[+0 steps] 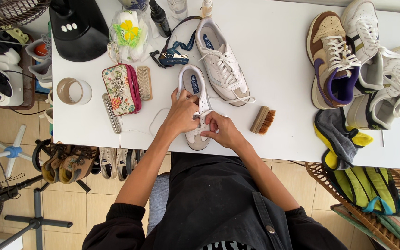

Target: The person removes the existing laces from a white sneaker and then threads new white laces through the eyelets, pulling them tight and arranging them across the shoe. The task is performed on a white table with other shoes and cleaning supplies nearby.

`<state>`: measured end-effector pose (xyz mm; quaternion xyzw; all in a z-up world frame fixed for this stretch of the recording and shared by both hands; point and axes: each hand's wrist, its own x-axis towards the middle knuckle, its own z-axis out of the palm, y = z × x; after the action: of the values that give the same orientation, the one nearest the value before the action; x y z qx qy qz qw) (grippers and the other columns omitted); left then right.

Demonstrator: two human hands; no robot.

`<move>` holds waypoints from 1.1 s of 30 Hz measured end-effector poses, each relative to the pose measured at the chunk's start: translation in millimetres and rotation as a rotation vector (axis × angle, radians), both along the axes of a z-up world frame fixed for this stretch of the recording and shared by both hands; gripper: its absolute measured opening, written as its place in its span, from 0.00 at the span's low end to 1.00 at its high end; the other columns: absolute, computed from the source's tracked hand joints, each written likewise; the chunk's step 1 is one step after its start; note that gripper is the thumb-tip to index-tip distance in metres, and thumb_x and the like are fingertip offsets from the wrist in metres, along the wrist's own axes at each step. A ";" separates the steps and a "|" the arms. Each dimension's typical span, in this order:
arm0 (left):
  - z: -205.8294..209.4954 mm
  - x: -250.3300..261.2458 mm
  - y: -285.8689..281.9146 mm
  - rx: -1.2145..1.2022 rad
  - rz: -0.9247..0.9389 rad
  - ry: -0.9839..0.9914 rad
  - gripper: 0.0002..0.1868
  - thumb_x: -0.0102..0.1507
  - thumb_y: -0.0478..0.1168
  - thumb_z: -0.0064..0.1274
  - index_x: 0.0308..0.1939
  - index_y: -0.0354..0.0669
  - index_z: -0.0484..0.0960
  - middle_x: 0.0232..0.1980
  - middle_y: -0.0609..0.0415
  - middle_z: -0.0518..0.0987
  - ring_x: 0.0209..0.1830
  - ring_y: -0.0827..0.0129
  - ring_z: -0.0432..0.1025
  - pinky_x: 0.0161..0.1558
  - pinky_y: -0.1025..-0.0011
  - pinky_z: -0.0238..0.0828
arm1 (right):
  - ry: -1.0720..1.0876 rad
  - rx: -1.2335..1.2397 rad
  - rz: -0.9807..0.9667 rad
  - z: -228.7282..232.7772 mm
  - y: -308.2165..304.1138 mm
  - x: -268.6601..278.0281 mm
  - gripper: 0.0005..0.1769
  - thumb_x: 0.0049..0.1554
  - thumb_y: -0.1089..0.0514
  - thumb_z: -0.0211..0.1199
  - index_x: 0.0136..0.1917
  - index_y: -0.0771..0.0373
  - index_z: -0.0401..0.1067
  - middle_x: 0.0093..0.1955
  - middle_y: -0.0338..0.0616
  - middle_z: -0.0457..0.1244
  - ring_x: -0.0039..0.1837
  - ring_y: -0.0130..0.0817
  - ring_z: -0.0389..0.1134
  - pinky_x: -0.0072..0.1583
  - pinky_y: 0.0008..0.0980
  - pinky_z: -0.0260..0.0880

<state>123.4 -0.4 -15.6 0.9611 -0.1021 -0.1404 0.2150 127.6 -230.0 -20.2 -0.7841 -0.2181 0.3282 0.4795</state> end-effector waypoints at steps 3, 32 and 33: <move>10.1 -1.2 -2.8 0.029 0.021 0.008 0.12 0.52 0.45 0.67 0.36 0.45 0.94 0.51 0.54 0.86 0.65 0.56 0.69 0.81 0.31 0.46 | 0.019 -0.029 -0.009 -2.7 0.0 -2.2 0.28 0.54 0.53 0.84 0.58 0.56 0.68 0.38 0.41 0.67 0.43 0.41 0.71 0.53 0.42 0.75; 97.4 -91.1 27.1 -0.491 0.181 0.633 0.11 0.75 0.42 0.46 0.44 0.39 0.79 0.37 0.39 0.87 0.41 0.45 0.81 0.48 0.49 0.76 | -0.268 -0.229 0.219 40.2 -17.4 -19.0 0.13 0.60 0.44 0.66 0.47 0.53 0.72 0.37 0.42 0.71 0.50 0.49 0.73 0.64 0.49 0.66; 108.0 -85.5 24.1 -0.502 0.206 0.609 0.12 0.76 0.43 0.47 0.48 0.38 0.80 0.39 0.37 0.88 0.43 0.43 0.82 0.49 0.47 0.76 | -0.142 -0.199 0.157 48.8 -12.5 -16.1 0.17 0.62 0.44 0.69 0.55 0.56 0.73 0.42 0.47 0.75 0.51 0.55 0.75 0.61 0.53 0.72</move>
<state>37.8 23.7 92.4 0.7984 0.0320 -0.3670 0.4762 111.5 -242.6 28.6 -0.8295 -0.2785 0.3286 0.3555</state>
